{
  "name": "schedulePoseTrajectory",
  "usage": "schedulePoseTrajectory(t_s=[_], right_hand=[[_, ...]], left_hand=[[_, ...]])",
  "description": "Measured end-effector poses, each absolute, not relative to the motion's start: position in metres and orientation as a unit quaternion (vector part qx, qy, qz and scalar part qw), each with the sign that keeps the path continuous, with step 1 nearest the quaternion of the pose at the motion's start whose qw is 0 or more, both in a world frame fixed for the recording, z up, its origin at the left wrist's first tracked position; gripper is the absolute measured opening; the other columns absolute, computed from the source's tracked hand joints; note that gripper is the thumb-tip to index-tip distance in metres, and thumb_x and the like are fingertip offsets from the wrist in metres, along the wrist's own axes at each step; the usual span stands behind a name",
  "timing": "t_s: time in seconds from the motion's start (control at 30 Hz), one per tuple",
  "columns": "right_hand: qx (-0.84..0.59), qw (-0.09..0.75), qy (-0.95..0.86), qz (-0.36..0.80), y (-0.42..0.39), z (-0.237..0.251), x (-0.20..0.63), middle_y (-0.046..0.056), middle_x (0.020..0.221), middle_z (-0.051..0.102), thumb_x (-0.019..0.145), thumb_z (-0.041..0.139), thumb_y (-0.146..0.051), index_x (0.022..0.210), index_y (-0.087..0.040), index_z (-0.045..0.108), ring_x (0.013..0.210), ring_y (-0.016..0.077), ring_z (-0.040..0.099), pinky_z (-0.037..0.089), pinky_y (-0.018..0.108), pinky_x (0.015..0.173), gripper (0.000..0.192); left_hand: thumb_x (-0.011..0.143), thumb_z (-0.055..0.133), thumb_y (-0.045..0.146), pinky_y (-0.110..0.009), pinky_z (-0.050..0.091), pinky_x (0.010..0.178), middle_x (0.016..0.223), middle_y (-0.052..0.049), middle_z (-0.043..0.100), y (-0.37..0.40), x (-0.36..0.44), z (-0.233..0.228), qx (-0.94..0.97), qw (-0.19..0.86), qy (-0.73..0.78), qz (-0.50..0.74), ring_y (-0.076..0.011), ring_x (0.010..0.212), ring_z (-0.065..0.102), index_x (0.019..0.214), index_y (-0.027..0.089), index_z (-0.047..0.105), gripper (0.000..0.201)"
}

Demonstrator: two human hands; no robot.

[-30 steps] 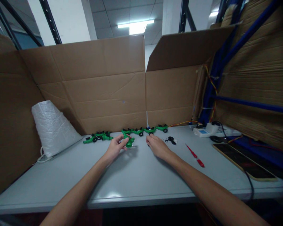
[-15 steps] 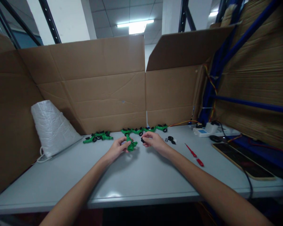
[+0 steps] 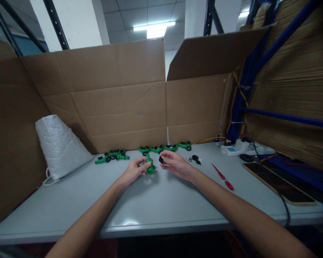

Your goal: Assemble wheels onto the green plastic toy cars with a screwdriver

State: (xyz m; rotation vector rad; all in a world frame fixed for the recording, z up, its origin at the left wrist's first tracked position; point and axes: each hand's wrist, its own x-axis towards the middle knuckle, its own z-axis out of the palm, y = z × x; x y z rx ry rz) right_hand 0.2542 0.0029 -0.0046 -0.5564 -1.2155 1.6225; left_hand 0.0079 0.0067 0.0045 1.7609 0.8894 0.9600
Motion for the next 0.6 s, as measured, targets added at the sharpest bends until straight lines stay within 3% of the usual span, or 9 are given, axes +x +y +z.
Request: schedulePoseTrajectory(t_s=[0.6], right_hand=[[-0.232,0.482,-0.543,0.647,0.0031,-0.0042,0.2516,0.002,0.097,0.068,0.076,0.092,-0.054,0.099,-0.022,0.065,0.082,0.0165,0.066,0.056,0.034,0.082,0.048]], left_hand=[[0.088,0.078,0.061,-0.023,0.047,0.057,0.086,-0.005,0.070,0.0115,0.0072,-0.0015,0.719,0.416,0.382,0.405,-0.0132,0.064,0.059,0.108,0.014,0.073,0.051]])
